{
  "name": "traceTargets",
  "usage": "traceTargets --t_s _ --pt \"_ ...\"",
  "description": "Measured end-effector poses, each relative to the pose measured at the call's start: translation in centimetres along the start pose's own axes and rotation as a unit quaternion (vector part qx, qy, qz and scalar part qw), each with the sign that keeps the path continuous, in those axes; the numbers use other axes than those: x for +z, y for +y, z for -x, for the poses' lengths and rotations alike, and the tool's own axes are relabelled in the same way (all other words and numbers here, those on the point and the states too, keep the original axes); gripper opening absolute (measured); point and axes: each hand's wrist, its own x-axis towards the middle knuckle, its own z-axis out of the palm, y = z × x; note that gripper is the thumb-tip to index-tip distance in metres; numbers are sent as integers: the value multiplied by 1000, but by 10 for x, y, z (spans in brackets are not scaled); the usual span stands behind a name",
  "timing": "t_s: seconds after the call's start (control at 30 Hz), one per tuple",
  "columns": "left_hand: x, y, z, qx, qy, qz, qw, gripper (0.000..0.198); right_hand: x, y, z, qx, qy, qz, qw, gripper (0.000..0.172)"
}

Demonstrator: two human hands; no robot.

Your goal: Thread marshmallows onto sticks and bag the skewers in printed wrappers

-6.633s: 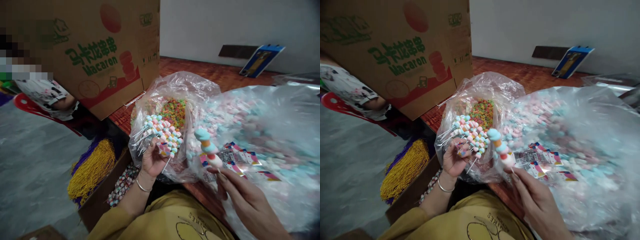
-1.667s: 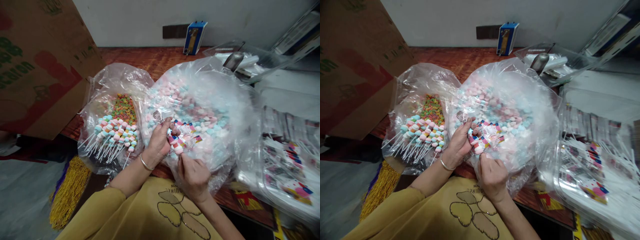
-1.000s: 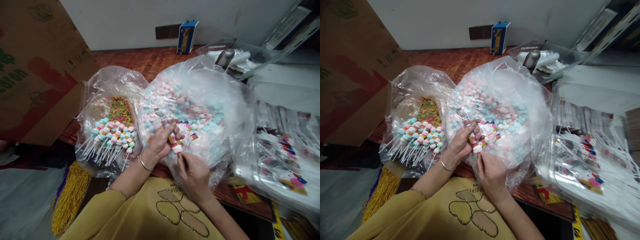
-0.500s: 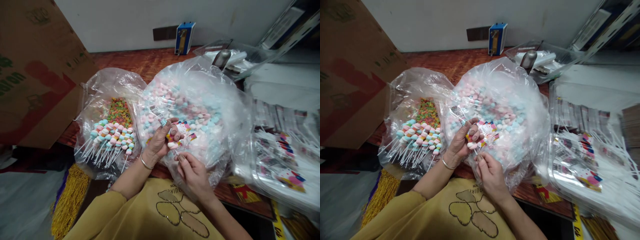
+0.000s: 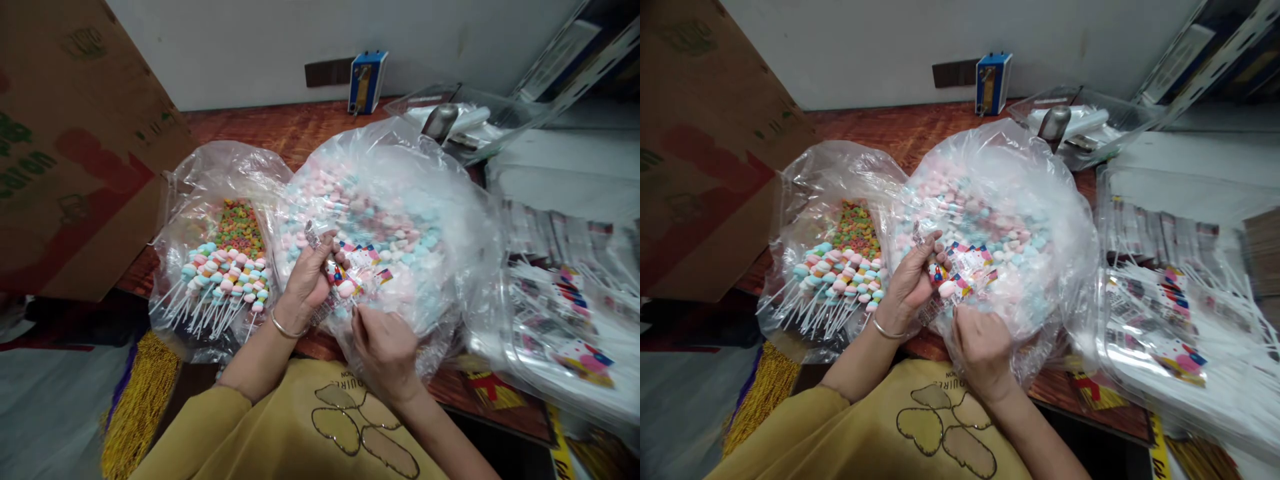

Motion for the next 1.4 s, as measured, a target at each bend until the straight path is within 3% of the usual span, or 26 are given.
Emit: traceTargets --t_s 0.07,0.1,0.17,0.2,0.23,0.3,0.37,0.4,0.47,0.5,0.53,0.57,0.6,0.67,0.7,0.77,0.83,0.9,1.0,1.1,1.17,1.23,1.3,1.33,1.37,1.4 --pt "4 -3 2 -13 22 -13 1000 22 2 2 0 -46 7 44 998 12" --pt "6 -6 4 -16 26 -22 999 23 3 2 -1 -35 7 26 999 11" --pt "8 -13 8 -19 16 -36 999 27 5 -4 -4 61 -4 -86 994 13" --pt "8 -17 9 -22 4 -39 999 29 6 -7 -7 139 -19 -176 974 17" --pt "7 -19 10 -26 -12 -37 999 31 6 -11 -10 226 -36 -279 932 21" --pt "4 -21 11 -42 -47 -14 998 32 5 -17 -16 373 -74 -477 793 26" --pt "0 -19 9 -53 -66 25 996 29 3 -18 -21 442 -96 -605 655 29" --pt "-2 -17 8 -54 -69 43 995 27 2 -18 -23 453 -103 -640 612 30" --pt "-5 -14 5 -48 -67 65 994 23 1 -15 -24 457 -117 -666 578 32" --pt "-5 -13 5 -43 -66 68 995 21 0 -14 -24 454 -119 -660 586 33" --pt "-4 -13 4 -42 -65 67 995 20 1 -12 -22 445 -117 -640 616 32" --pt "-3 -13 4 -43 -62 64 995 19 1 -11 -21 428 -107 -600 668 31" --pt "-2 -14 5 -48 -57 59 995 18 1 -9 -19 397 -90 -537 739 29" --pt "2 -15 6 -59 -42 48 996 19 2 -5 -15 287 -41 -348 892 21" --pt "4 -16 7 -66 -32 44 996 20 3 -3 -13 213 -20 -240 947 17" --pt "9 -16 8 -76 -10 40 996 21 4 2 -10 66 3 -57 996 12" --pt "12 -16 8 -72 7 41 997 21 6 5 -7 -30 6 57 998 10" --pt "13 -16 8 -58 12 38 998 22 7 7 -4 -61 7 119 991 14" --pt "12 -18 8 -50 -1 22 999 27 7 7 -1 -26 4 123 992 17" --pt "11 -21 8 -48 -8 12 999 29 5 3 -3 91 -16 -41 995 18" --pt "10 -23 8 -40 -16 11 999 28 3 -2 -7 219 -53 -233 946 23" --pt "9 -24 9 -38 -36 12 999 29 1 -6 -11 338 -90 -417 839 29" --pt "9 -25 10 -40 -56 13 998 30 2 -9 -15 403 -101 -526 742 35" --pt "9 -25 10 -39 -59 10 997 31 3 -10 -16 412 -95 -541 727 36" --pt "10 -26 11 -38 -57 6 998 31 4 -10 -17 404 -82 -524 745 35" --pt "10 -27 12 -36 -49 -1 998 31 5 -10 -17 380 -64 -477 790 33"
